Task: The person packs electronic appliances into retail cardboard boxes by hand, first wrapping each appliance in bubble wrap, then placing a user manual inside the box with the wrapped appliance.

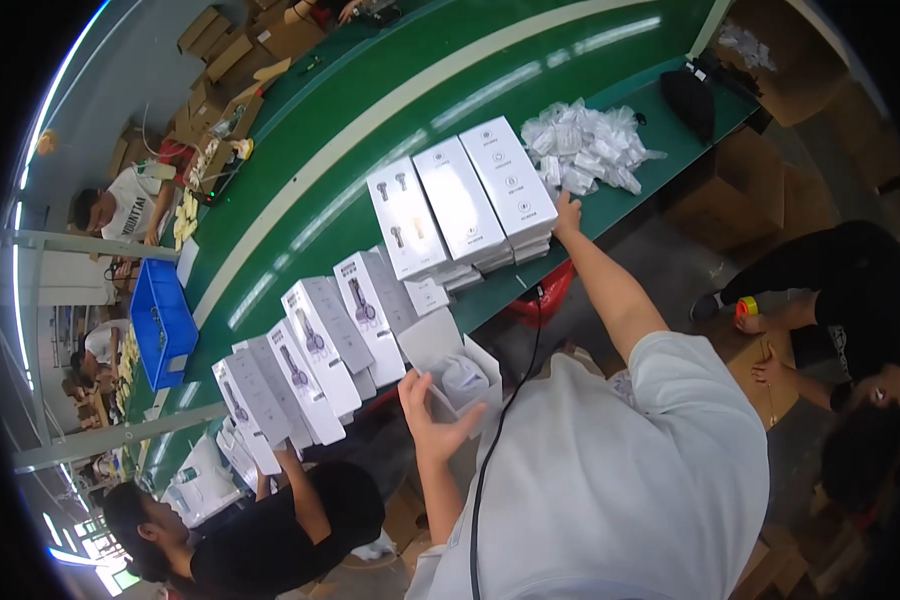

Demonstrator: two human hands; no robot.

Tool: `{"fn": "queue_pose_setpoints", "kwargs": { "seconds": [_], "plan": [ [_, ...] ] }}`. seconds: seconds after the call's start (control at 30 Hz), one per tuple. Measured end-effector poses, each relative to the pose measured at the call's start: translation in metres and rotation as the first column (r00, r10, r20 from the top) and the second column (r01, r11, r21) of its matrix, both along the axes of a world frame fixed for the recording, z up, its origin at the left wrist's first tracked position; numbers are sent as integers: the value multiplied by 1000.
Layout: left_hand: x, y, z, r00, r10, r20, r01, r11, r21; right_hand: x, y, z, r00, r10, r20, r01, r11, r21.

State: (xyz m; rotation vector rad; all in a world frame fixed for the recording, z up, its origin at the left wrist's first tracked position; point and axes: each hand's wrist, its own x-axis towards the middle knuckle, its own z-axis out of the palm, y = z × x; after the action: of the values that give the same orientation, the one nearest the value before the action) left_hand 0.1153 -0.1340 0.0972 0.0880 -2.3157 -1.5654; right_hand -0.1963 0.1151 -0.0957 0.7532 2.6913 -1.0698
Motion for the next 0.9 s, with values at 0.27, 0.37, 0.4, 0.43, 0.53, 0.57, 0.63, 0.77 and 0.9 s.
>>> {"fn": "queue_pose_setpoints", "kwargs": {
  "seconds": [0.27, 0.37, 0.4, 0.43, 0.53, 0.57, 0.63, 0.77, 0.9],
  "plan": [
    [-30, 14, 7, 1000, -24, 6, 25, 996, -90, 17, 36, -2, 989, 144, 25, -144, 941, 306],
    [-42, 17, 10, 978, -206, -19, 205, 976, -69, 34, 32, 9, 994, 100, 49, -110, 953, 284],
    [-42, 17, 11, 976, -215, -14, 214, 975, -60, 38, 30, 11, 994, 101, 42, -109, 950, 294],
    [-46, 20, 11, 973, -232, -16, 231, 972, -48, 38, 34, 12, 995, 94, 30, -99, 946, 309],
    [-62, 29, 13, 955, -293, -41, 294, 956, 8, 44, 54, -21, 968, 206, -145, -143, 923, 358],
    [-65, 32, 14, 946, -318, -58, 321, 946, 50, 49, 65, -33, 938, 266, -222, -165, 907, 387],
    [-63, 29, 15, 941, -331, -61, 336, 938, 89, 63, 64, -32, 940, 231, -251, -142, 934, 327],
    [-62, 29, 15, 937, -349, -27, 349, 937, -15, 80, 67, -5, 914, 96, -393, -54, 992, 116],
    [-63, 29, 10, 955, -296, -19, 296, 953, 68, 101, 66, 56, 789, -152, -595, 6, 971, -241]
  ]
}}
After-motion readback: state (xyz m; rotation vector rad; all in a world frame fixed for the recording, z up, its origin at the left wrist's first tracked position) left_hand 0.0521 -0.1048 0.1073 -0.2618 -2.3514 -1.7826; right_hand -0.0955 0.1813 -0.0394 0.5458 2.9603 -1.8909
